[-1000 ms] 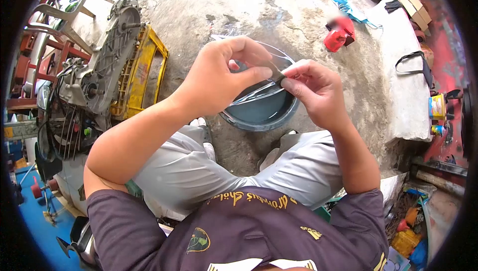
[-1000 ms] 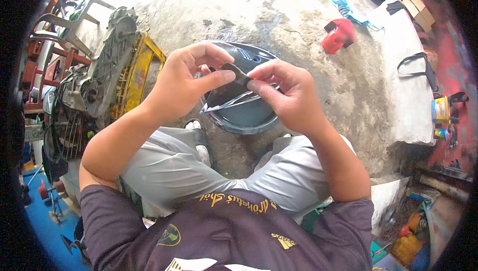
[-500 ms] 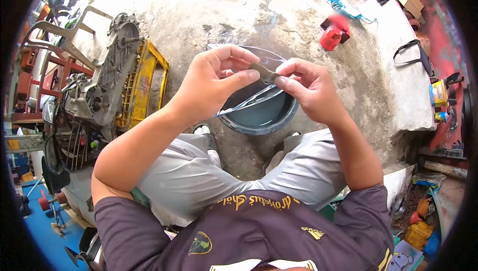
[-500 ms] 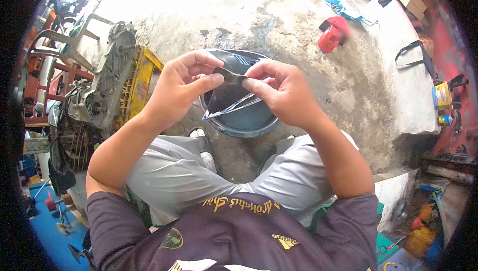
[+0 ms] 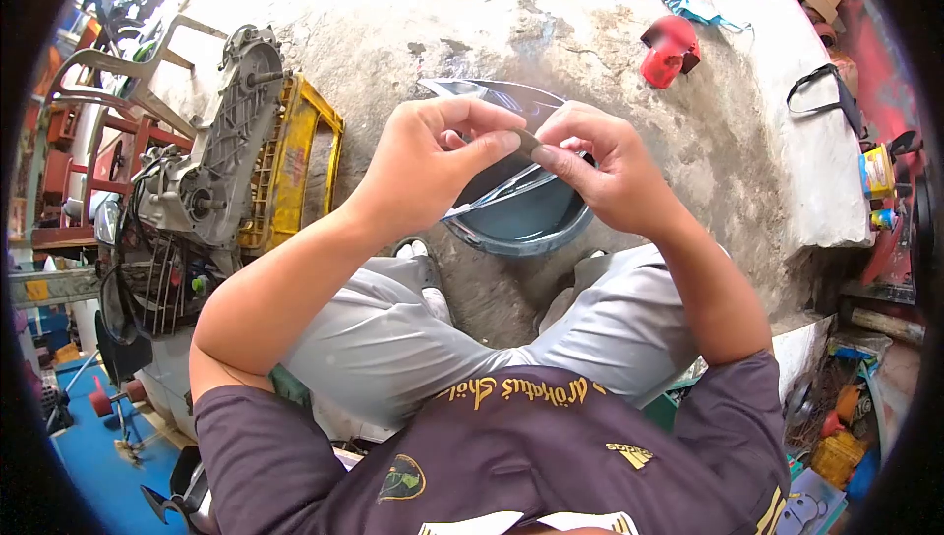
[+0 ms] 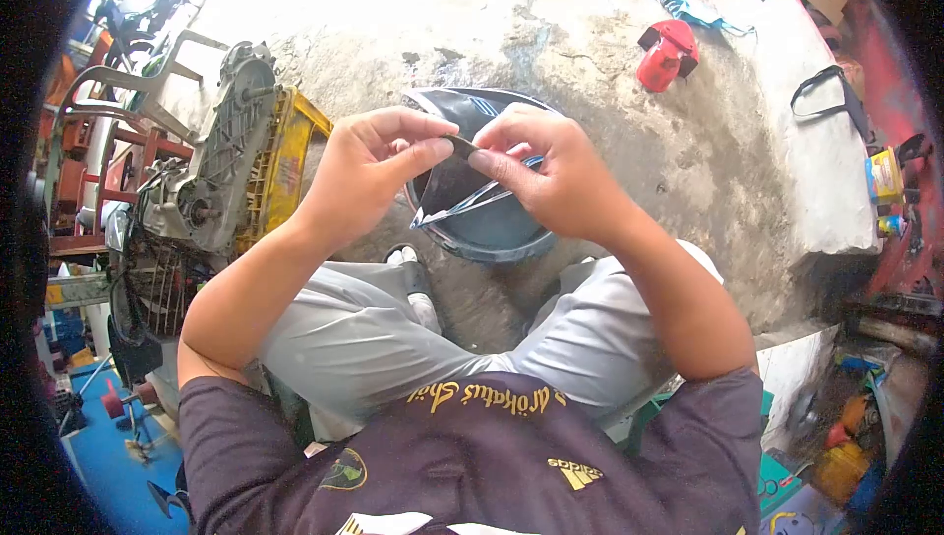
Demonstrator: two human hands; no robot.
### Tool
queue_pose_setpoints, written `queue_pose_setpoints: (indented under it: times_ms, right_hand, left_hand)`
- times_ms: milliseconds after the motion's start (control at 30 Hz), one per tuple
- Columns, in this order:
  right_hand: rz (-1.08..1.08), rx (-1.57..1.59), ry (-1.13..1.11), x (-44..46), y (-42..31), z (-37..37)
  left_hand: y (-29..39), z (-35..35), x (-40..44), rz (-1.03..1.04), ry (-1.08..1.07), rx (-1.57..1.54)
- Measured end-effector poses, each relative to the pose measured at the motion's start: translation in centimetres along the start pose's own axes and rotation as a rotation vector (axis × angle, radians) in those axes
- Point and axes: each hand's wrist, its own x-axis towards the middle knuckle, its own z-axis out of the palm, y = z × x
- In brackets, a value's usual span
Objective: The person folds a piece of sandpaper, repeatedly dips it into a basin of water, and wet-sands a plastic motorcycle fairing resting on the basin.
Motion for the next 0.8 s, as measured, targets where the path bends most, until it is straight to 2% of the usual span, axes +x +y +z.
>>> queue_pose_setpoints:
  times_ms: [100,167,467,533,800]
  right_hand:
    - [0.025,-0.019,-0.009,-0.1,-0.7,-0.1]
    - [-0.064,-0.048,0.024,-0.2,-0.8,0.0]
    - [-0.209,-0.063,0.078,-0.3,-1.0,0.1]
    - [-0.243,-0.12,0.086,-0.3,-1.2,-0.1]
    - [-0.315,-0.219,0.072,-0.6,-1.5,-0.2]
  left_hand:
    - [0.1,0.0,-0.2,0.0,0.014,-0.026]
    - [0.1,-0.1,-0.2,-0.005,0.016,-0.031]
    - [-0.4,-0.4,0.1,0.062,-0.02,-0.157]
    - [0.0,-0.7,0.0,-0.013,-0.085,-0.242]
    - [0.0,-0.6,-0.2,-0.031,-0.152,-0.179]
